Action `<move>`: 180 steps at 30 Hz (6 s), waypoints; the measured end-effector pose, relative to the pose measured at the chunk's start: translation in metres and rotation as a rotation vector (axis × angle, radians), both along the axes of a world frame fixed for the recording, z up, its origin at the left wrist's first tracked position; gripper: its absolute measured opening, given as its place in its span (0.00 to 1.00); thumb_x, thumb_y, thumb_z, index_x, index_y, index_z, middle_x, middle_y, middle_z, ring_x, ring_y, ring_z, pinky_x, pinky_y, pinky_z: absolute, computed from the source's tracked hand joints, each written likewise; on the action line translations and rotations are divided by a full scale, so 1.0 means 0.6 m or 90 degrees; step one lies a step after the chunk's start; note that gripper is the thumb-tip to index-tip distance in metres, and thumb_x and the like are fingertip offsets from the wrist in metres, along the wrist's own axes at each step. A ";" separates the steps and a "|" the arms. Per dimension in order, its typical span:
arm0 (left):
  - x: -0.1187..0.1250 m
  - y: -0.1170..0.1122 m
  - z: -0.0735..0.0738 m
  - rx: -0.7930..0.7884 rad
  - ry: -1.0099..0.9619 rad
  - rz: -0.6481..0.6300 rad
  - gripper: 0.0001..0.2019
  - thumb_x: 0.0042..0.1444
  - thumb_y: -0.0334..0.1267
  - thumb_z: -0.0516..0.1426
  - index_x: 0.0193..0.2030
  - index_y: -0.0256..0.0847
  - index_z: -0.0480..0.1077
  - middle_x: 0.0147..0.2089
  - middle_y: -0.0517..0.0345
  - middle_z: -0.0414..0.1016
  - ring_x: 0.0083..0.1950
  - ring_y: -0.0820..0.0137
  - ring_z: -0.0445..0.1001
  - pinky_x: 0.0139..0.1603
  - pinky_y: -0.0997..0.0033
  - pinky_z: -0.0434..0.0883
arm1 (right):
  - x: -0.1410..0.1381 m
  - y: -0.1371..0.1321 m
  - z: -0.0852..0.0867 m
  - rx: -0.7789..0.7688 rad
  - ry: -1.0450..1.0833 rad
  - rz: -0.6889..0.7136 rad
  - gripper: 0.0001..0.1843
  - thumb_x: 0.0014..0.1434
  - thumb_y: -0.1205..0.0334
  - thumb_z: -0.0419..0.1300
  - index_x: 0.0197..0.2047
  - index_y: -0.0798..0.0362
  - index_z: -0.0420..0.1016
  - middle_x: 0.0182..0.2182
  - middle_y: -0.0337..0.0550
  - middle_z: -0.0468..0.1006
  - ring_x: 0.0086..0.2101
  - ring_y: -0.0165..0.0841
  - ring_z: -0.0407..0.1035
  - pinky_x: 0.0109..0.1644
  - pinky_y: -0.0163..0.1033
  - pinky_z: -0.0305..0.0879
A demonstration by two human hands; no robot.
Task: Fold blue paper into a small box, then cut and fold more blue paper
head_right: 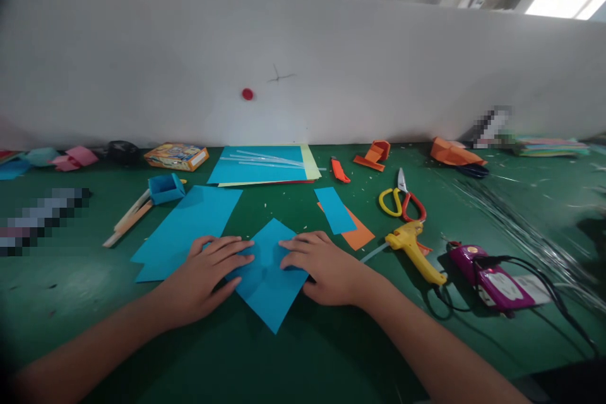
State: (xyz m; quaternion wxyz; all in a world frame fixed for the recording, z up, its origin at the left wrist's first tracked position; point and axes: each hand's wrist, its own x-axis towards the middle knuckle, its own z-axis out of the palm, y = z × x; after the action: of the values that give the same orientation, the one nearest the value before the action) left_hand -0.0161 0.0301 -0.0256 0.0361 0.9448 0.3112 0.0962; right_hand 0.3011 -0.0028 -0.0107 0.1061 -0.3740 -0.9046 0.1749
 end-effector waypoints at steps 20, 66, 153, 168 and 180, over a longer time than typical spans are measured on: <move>0.000 -0.004 0.003 0.052 -0.019 -0.013 0.15 0.70 0.40 0.55 0.61 0.48 0.73 0.66 0.52 0.75 0.67 0.50 0.70 0.67 0.40 0.56 | 0.029 0.015 0.001 0.036 -0.047 -0.048 0.23 0.64 0.67 0.57 0.60 0.47 0.78 0.67 0.47 0.72 0.65 0.47 0.66 0.70 0.63 0.55; 0.001 -0.002 0.000 0.119 0.008 0.121 0.17 0.71 0.40 0.50 0.57 0.44 0.77 0.57 0.47 0.77 0.59 0.51 0.73 0.62 0.43 0.60 | -0.013 -0.013 -0.007 0.136 0.108 0.121 0.11 0.74 0.59 0.57 0.50 0.50 0.81 0.54 0.46 0.82 0.54 0.39 0.73 0.59 0.48 0.65; 0.015 -0.017 0.002 0.057 -0.111 -0.222 0.17 0.71 0.34 0.53 0.63 0.41 0.73 0.56 0.50 0.81 0.52 0.60 0.77 0.51 0.60 0.73 | -0.043 -0.019 -0.020 0.065 0.086 0.035 0.20 0.73 0.65 0.54 0.63 0.55 0.76 0.63 0.54 0.74 0.59 0.44 0.67 0.64 0.54 0.68; 0.013 -0.013 -0.003 0.038 -0.085 -0.221 0.17 0.71 0.33 0.54 0.62 0.43 0.74 0.56 0.49 0.80 0.53 0.57 0.76 0.51 0.57 0.74 | -0.062 -0.028 -0.019 0.058 -0.004 -0.017 0.29 0.68 0.67 0.52 0.71 0.54 0.66 0.64 0.54 0.70 0.58 0.48 0.64 0.63 0.59 0.66; 0.007 -0.011 0.016 -0.077 -0.099 -0.220 0.18 0.68 0.33 0.57 0.62 0.47 0.76 0.62 0.49 0.78 0.59 0.54 0.75 0.56 0.51 0.75 | -0.060 -0.028 -0.016 0.055 -0.010 -0.021 0.27 0.70 0.66 0.51 0.70 0.53 0.68 0.64 0.53 0.69 0.56 0.48 0.66 0.61 0.58 0.67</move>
State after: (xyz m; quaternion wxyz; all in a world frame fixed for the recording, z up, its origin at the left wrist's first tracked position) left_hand -0.0120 0.0234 -0.0160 0.1330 0.9700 0.1456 0.1424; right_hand 0.2653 -0.0197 -0.0204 0.1179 -0.3857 -0.9057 0.1305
